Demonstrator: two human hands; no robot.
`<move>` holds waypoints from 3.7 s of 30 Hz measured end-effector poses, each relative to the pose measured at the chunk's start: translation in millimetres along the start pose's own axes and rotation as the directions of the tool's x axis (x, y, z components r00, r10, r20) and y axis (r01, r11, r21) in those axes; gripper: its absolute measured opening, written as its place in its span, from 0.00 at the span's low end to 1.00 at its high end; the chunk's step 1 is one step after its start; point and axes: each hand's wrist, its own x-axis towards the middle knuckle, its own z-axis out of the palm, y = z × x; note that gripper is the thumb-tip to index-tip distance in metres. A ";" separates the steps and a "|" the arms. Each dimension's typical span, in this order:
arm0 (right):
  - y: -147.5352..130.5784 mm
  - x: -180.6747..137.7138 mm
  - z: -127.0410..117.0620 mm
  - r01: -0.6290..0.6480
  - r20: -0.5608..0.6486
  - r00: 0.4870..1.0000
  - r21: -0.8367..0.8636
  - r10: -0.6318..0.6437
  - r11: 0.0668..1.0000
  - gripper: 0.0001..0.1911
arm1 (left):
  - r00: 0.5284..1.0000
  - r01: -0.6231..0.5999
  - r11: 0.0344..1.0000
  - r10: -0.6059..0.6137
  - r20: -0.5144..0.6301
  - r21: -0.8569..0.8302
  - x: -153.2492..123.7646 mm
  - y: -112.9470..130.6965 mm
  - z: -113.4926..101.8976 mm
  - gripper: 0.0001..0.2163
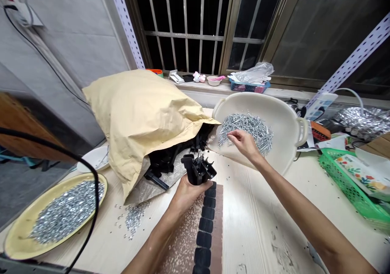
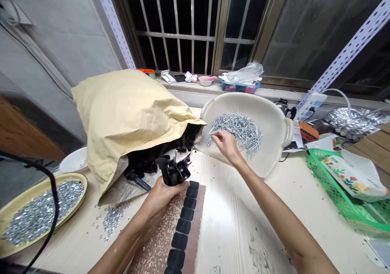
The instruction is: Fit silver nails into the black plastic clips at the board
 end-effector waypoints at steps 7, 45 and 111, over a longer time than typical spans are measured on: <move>60.6 17.8 51.3 0.110 0.119 0.989 -0.216 -0.085 0.970 0.12 | 0.999 0.001 1.000 0.000 -0.034 0.022 -1.8 -6.4 -5.4 0.11; -101.2 -78.3 13.2 -0.079 0.068 0.997 0.766 0.041 0.638 0.34 | 0.921 -0.363 0.920 0.378 -0.096 0.144 4.6 15.5 28.9 0.17; -72.0 -90.0 56.3 0.155 -0.347 0.884 0.850 0.314 0.504 0.20 | 0.972 0.181 0.453 0.055 -0.230 0.873 49.9 -23.2 -32.9 0.19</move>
